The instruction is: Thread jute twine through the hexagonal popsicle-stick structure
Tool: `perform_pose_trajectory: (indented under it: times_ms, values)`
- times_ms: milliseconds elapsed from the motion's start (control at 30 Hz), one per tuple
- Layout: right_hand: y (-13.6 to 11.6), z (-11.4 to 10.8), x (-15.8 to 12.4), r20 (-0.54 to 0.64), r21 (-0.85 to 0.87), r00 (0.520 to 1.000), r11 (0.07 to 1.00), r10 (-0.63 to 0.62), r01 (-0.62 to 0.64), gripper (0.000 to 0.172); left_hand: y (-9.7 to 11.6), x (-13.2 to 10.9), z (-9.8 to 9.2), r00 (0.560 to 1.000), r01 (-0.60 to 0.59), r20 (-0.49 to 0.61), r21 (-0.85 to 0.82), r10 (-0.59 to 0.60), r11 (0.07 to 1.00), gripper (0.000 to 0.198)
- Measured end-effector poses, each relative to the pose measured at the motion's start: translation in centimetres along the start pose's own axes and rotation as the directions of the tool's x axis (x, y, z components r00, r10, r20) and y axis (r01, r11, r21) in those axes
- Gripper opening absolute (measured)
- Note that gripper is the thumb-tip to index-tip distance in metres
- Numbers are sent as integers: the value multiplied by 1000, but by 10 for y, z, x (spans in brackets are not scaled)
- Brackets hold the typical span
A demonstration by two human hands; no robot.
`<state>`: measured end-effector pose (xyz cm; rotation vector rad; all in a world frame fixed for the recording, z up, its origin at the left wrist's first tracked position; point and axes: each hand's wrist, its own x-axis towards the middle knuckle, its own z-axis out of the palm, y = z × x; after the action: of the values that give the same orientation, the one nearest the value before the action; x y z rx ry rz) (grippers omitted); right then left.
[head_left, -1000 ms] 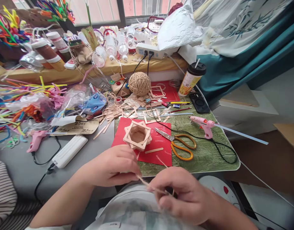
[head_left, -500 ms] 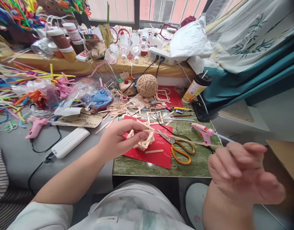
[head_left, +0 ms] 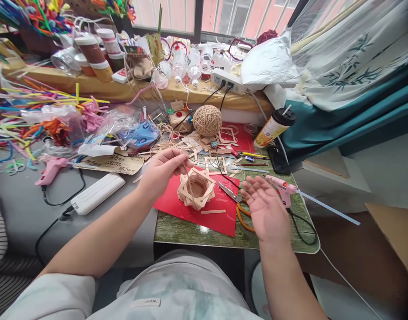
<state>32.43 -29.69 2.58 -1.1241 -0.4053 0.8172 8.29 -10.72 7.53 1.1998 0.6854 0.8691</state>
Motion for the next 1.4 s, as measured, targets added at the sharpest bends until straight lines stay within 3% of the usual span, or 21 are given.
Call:
perform_pose_trajectory:
  times_ms: [67,133,200,267,300,367,467,633,767,867,1000,1200,1300,1400]
  values:
    - [10,8,-8,155,-133,988,991,13,8,32,1,4,-2,1000,-5,-18,-35,4,999,26]
    - [17,18,-16,318,-308,948,942,-29,133,31,4,7,-3,998,-49,-32,-16,48,999,26]
    - [22,28,-21,493,-459,861,803,-125,380,34,10,10,-4,993,-105,-58,31,106,994,26]
    - [27,37,-24,654,-511,731,601,-193,615,34,16,14,-8,982,-159,-92,77,166,984,24]
    - [30,41,-25,711,-509,672,510,-205,694,34,18,15,-12,974,-187,-108,101,197,977,23]
    - [37,46,-27,761,-508,611,388,-215,769,33,21,17,-25,952,-249,-141,158,272,955,20]
    - [45,47,-27,765,-519,596,314,-244,795,32,18,16,-58,909,-312,-200,256,366,915,21]
    - [51,43,-25,770,-490,575,322,-275,810,32,3,12,-127,840,-297,-314,416,442,859,23]
    - [53,42,-24,776,-485,573,331,-264,809,31,2,11,-155,840,-192,-380,461,388,867,24]
    - [52,45,-25,776,-490,571,314,-268,813,28,10,8,-148,840,-212,-356,480,410,851,21]
    - [50,49,-27,770,-513,582,291,-261,808,27,26,9,-118,823,-344,-290,431,489,834,23]
    - [49,50,-28,778,-527,590,287,-218,800,31,42,51,-82,725,-587,-180,345,665,733,38]
    - [45,52,-27,789,-530,583,266,-193,805,27,45,70,-66,764,-576,-121,314,634,754,38]
    - [36,56,-25,787,-516,579,284,-215,808,24,47,68,-41,820,-545,-16,279,572,791,36]
